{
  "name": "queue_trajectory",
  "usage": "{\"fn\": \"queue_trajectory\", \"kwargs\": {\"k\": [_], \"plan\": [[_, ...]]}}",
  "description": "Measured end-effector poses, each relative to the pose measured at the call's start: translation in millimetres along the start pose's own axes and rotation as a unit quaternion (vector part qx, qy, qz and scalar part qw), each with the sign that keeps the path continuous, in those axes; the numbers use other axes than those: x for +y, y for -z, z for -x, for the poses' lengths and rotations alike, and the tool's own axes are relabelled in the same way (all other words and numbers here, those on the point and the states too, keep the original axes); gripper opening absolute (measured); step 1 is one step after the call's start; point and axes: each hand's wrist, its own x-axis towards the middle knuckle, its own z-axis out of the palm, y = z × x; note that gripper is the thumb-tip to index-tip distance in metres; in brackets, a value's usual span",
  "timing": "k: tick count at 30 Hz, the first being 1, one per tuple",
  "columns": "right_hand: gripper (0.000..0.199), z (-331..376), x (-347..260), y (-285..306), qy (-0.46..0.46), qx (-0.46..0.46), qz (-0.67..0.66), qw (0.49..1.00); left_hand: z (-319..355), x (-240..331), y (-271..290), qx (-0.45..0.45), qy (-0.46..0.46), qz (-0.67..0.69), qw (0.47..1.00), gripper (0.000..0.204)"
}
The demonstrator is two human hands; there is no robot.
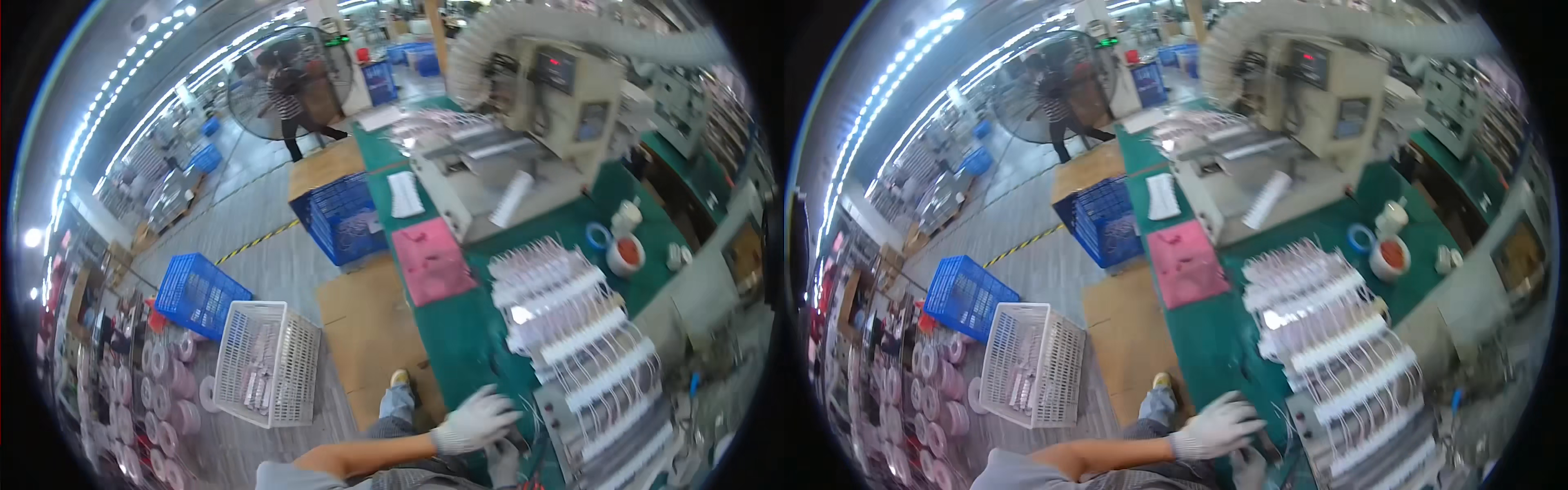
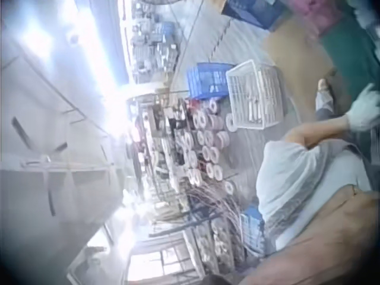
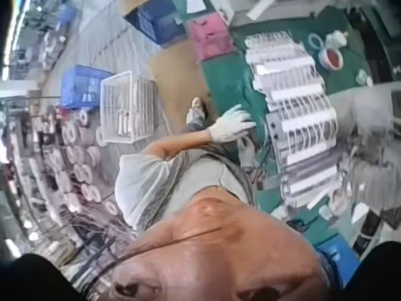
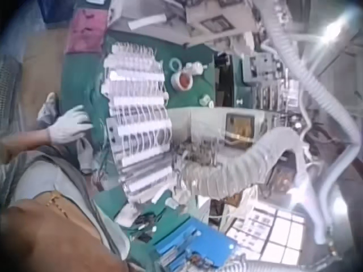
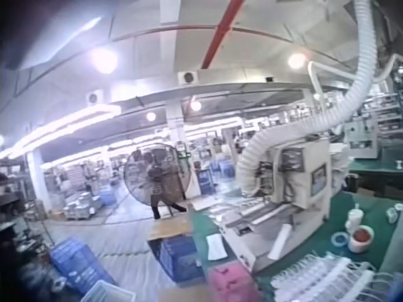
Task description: The recorder is feeding LED strips into an assembly machine and moving processed parts into crates.
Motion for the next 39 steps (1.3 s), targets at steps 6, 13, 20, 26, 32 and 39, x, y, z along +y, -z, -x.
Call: {"fn": "queue_trajectory", "kwargs": {"k": [6, 13, 20, 26, 32, 39], "plan": [[0.019, -207, -154, -164, 0.098, -0.011, 0.045, 0.994, 252, -146, 111, -0.161, 0.426, -0.221, 0.862, 0.037], [0.032, -384, -222, -275, 0.150, 0.049, 0.307, 0.938, 284, -287, 253, -0.086, 0.532, -0.287, 0.792, 0.042], [0.034, -412, -221, -321, 0.088, 0.210, 0.393, 0.891, 181, -456, 297, -0.146, 0.462, -0.177, 0.857, 0.044], [0.033, -455, -238, -321, -0.010, 0.198, 0.385, 0.901, 31, -604, 375, -0.190, 0.256, -0.179, 0.931, 0.043], [0.015, -559, -343, -341, 0.045, 0.329, 0.273, 0.903, -139, -736, 462, 0.115, 0.124, -0.237, 0.957, 0.053], [0.073, -640, -514, -396, -0.098, 0.303, 0.154, 0.935, -307, -807, 456, -0.042, -0.290, -0.124, 0.948, 0.053]]}}
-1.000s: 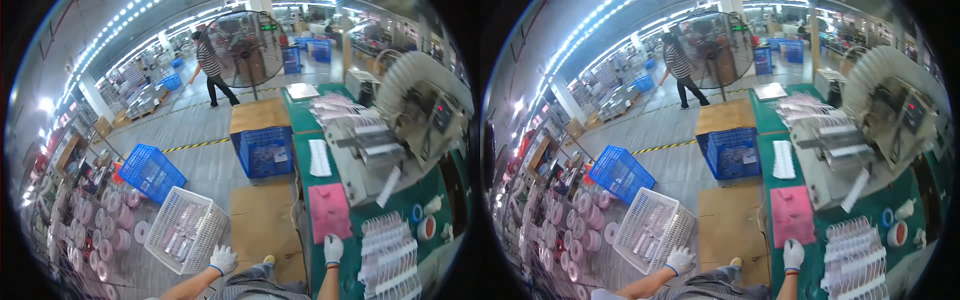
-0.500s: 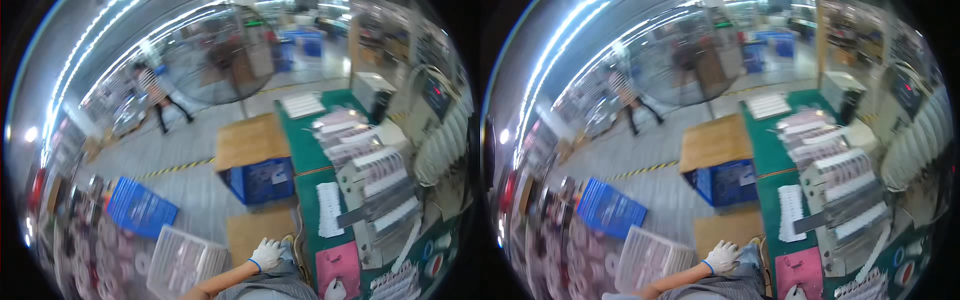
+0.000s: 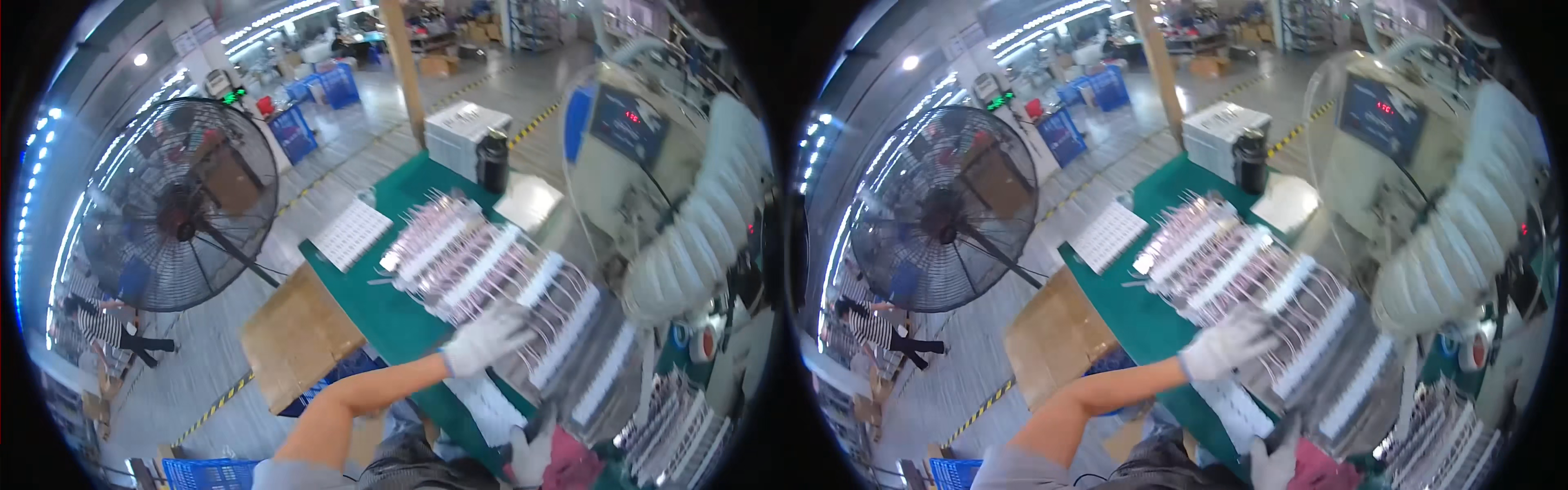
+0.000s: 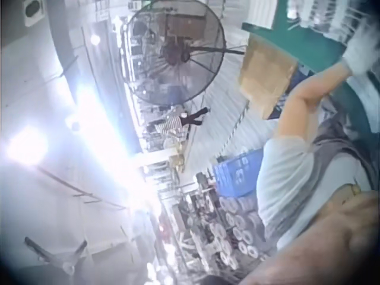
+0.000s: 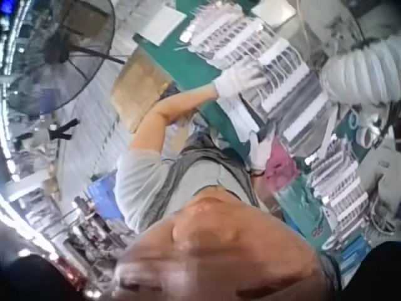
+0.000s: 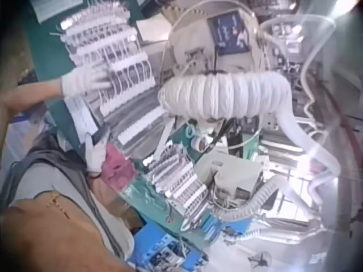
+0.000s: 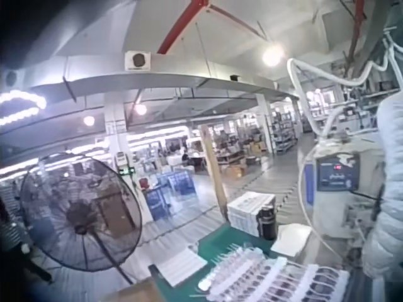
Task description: The recorder is feeding LED strips into an assembly machine and moving processed parts into crates.
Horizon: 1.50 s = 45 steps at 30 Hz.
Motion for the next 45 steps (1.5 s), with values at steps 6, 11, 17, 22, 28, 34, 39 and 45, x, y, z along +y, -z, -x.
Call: {"fn": "queue_trajectory", "kwargs": {"k": [6, 11, 17, 22, 28, 34, 39, 45], "plan": [[0.075, 2, -77, 0, -0.141, 0.010, -0.292, 0.946, -2, -27, 40, 0.029, -0.091, 0.051, 0.994, 0.048], [0.077, -4, -144, -69, -0.143, 0.083, -0.228, 0.959, 3, -33, 63, -0.053, 0.013, 0.182, 0.982, 0.051], [0.065, 35, -67, -80, -0.124, 0.097, -0.710, 0.687, -10, -22, -24, -0.005, 0.079, 0.250, 0.965, 0.058], [0.029, 106, 83, -98, 0.175, 0.092, -0.867, 0.456, -48, -16, -31, -0.040, -0.086, 0.122, 0.988, 0.040], [0.033, 77, 147, -94, -0.108, 0.084, -0.954, 0.267, -111, -21, -60, 0.010, -0.151, 0.038, 0.988, 0.033], [0.045, 26, 227, 26, -0.296, -0.068, 0.260, 0.917, -146, 2, -39, -0.072, -0.074, -0.071, 0.992, 0.036], [0.025, -184, 168, 148, -0.007, 0.390, 0.192, 0.900, -172, -1, -57, -0.048, -0.132, -0.145, 0.979, 0.026], [0.012, -251, 178, 144, -0.026, 0.272, 0.347, 0.897, -187, -8, -65, -0.048, -0.070, -0.148, 0.985, 0.028]]}}
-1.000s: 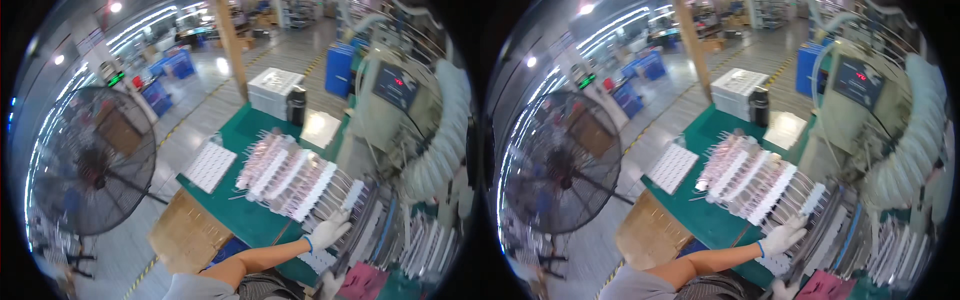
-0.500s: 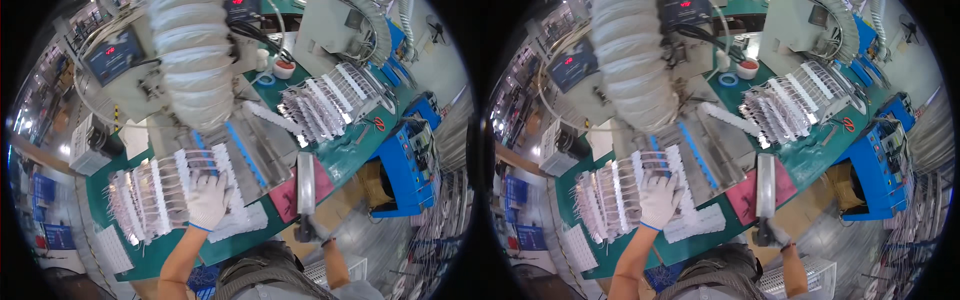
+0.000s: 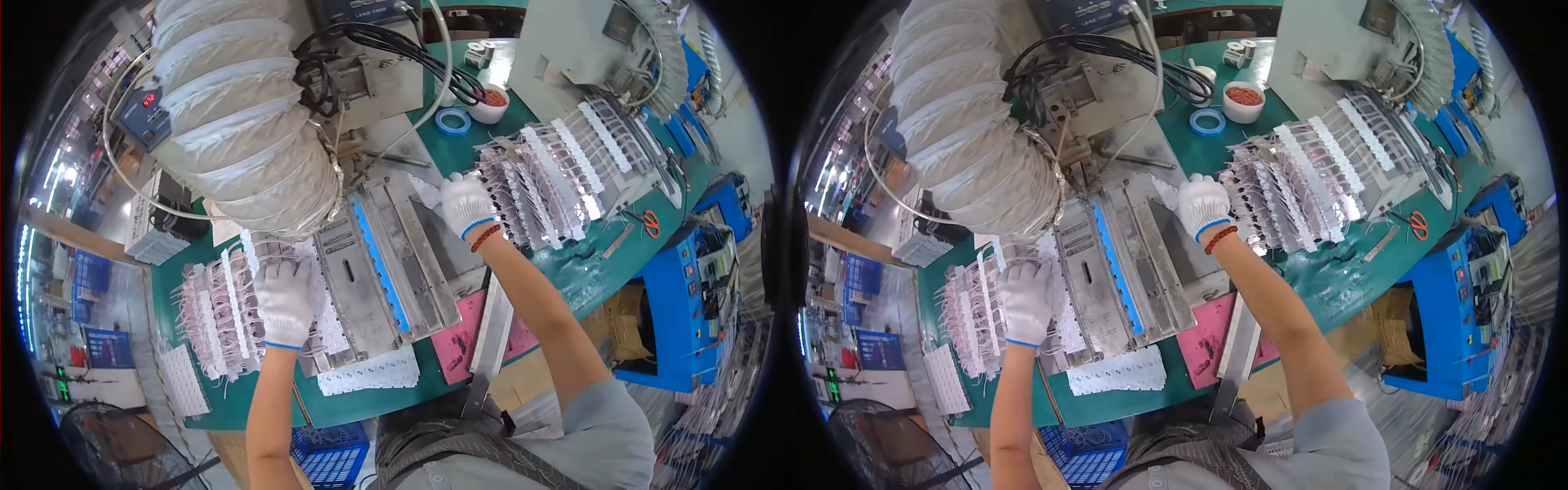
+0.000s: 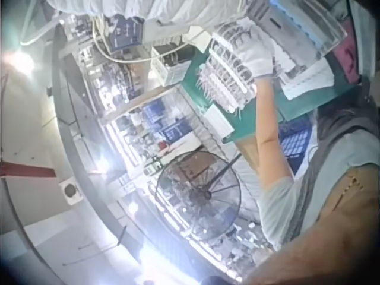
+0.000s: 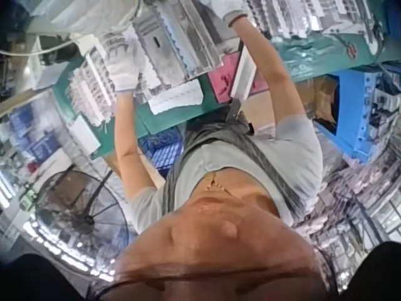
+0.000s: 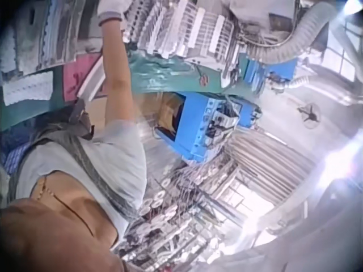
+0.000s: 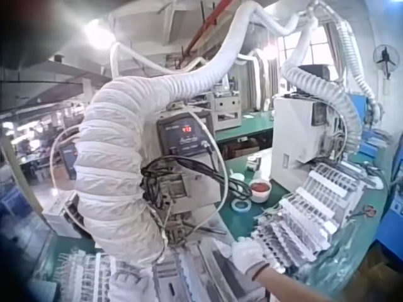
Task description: The recorder is feeding LED strips into an assembly machine and moving processed parts into crates.
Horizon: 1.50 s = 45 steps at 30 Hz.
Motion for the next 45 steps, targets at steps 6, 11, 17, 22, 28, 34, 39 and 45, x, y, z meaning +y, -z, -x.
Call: {"fn": "queue_trajectory", "kwargs": {"k": [6, 11, 17, 22, 28, 34, 39, 45], "plan": [[0.010, 16, -4, 10, 0.077, 0.004, 0.095, 0.993, 9, 18, 18, 0.000, 0.058, 0.055, 0.997, 0.038], [0.027, 19, -3, 39, 0.011, 0.004, -0.127, 0.992, 16, 28, 27, -0.058, 0.006, 0.086, 0.995, 0.046], [0.029, 73, -125, 61, -0.081, -0.057, -0.258, 0.961, 31, 42, 23, -0.065, -0.055, 0.138, 0.987, 0.044], [0.025, 19, -118, 36, 0.048, 0.059, -0.144, 0.987, 22, 81, 22, -0.028, -0.126, 0.240, 0.962, 0.056], [0.047, 75, -102, 80, -0.152, 0.049, -0.310, 0.937, -5, 71, -1, -0.080, -0.030, 0.181, 0.980, 0.070], [0.029, 387, -48, 58, -0.592, -0.017, -0.783, 0.191, 17, 139, 62, -0.019, -0.047, 0.418, 0.907, 0.049], [0.034, 397, 6, 97, -0.483, -0.133, -0.725, 0.473, 135, 286, -36, -0.167, -0.189, 0.449, 0.857, 0.032], [0.043, 482, 178, 210, -0.340, -0.249, -0.609, 0.672, 61, 517, 48, -0.488, 0.072, 0.754, 0.434, 0.030]]}}
